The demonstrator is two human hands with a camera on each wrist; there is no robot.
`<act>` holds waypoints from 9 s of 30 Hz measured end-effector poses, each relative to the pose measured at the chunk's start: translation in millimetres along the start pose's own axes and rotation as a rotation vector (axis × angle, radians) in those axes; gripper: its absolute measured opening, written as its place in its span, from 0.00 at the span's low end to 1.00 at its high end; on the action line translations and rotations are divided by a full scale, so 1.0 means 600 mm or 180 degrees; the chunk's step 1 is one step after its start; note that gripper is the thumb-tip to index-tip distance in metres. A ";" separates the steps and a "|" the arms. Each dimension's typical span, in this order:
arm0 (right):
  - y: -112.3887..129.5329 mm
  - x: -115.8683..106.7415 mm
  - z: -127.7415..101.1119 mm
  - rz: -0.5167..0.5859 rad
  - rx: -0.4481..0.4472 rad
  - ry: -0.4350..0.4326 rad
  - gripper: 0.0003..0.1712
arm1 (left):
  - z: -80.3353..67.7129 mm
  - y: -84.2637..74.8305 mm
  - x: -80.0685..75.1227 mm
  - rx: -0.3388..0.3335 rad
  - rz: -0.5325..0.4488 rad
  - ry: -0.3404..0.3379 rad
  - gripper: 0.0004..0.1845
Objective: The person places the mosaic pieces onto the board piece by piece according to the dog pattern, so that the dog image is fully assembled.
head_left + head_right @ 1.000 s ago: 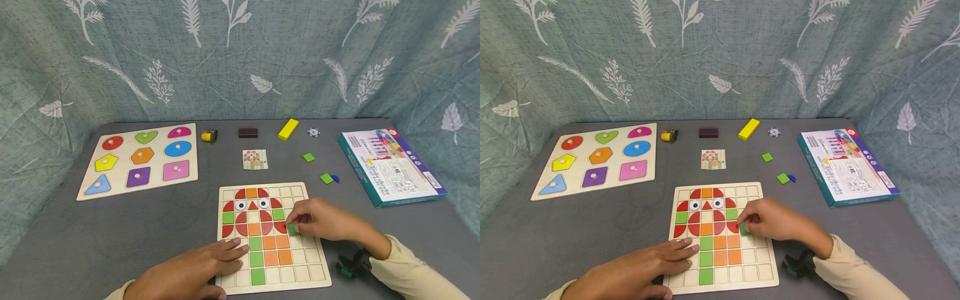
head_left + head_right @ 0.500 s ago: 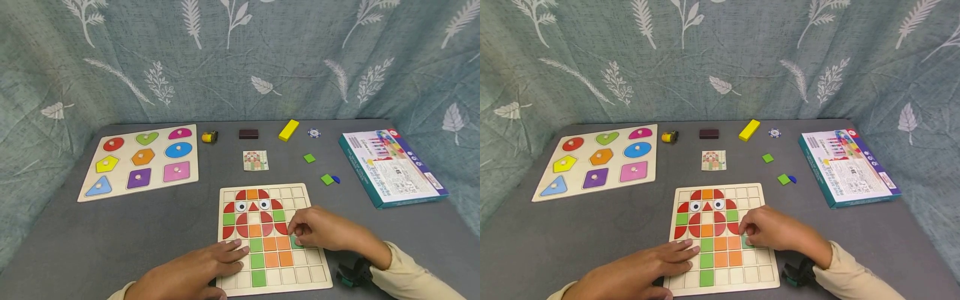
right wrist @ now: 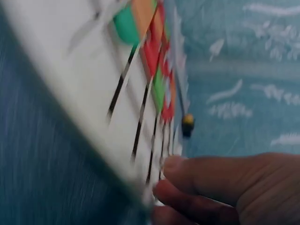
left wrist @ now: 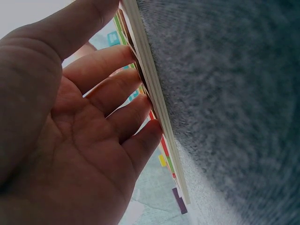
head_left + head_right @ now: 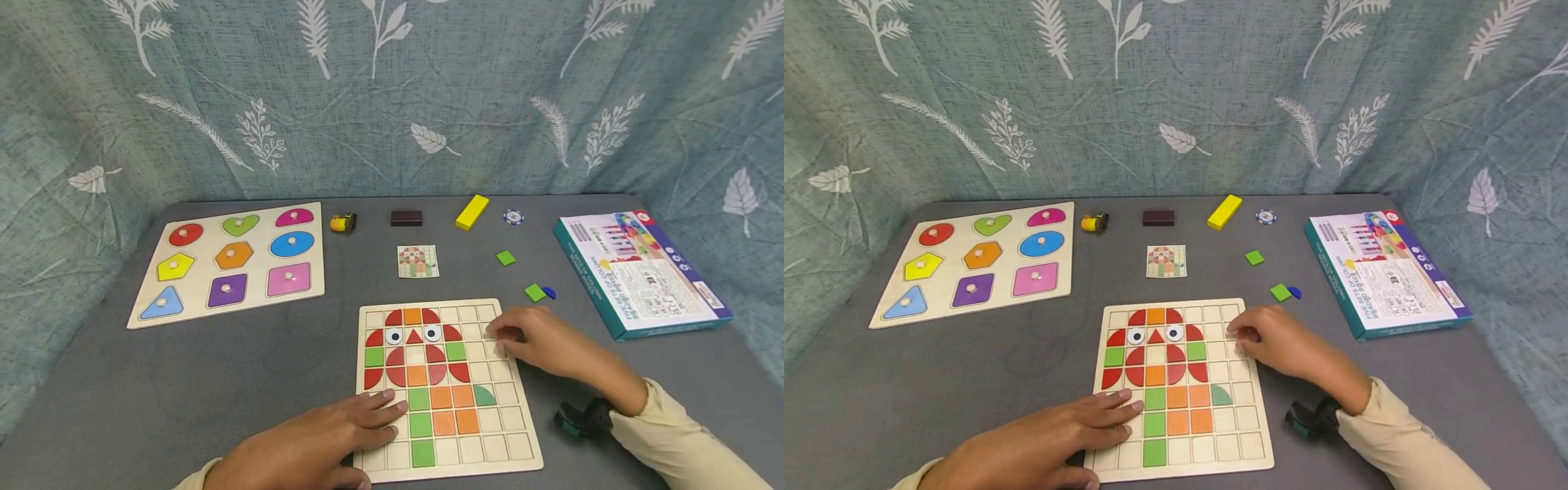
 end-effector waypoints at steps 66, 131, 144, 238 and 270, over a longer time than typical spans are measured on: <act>0.048 0.028 -0.021 0.0989 -0.0251 0.0927 0.09 | 0.002 0.002 0.002 -0.0088 -0.0025 0.0035 0.32; -0.143 -0.079 0.113 -0.0099 0.0564 -0.0453 0.23 | 0.000 0.004 0.002 -0.0038 -0.0050 -0.0001 0.32; -0.140 -0.079 0.116 -0.0219 0.0807 -0.0403 0.15 | -0.004 0.005 0.003 -0.0088 -0.0098 0.0056 0.31; -0.090 -0.094 -0.021 -0.0631 0.0709 -0.0906 0.14 | 0.000 0.001 -0.001 -0.0009 0.0028 -0.0031 0.33; -0.101 -0.075 -0.008 -0.0723 0.0446 -0.0573 0.10 | 0.000 0.001 0.003 -0.0004 -0.0001 -0.0031 0.32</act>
Point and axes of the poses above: each hand's wrist, its own z-axis towards the middle knuckle, its own x-axis out of the palm, y = z × x, the point moved 7 cm from there along z, towards the middle knuckle, and after that the axes turned 3 degrees about z, right-handed, at the moved point
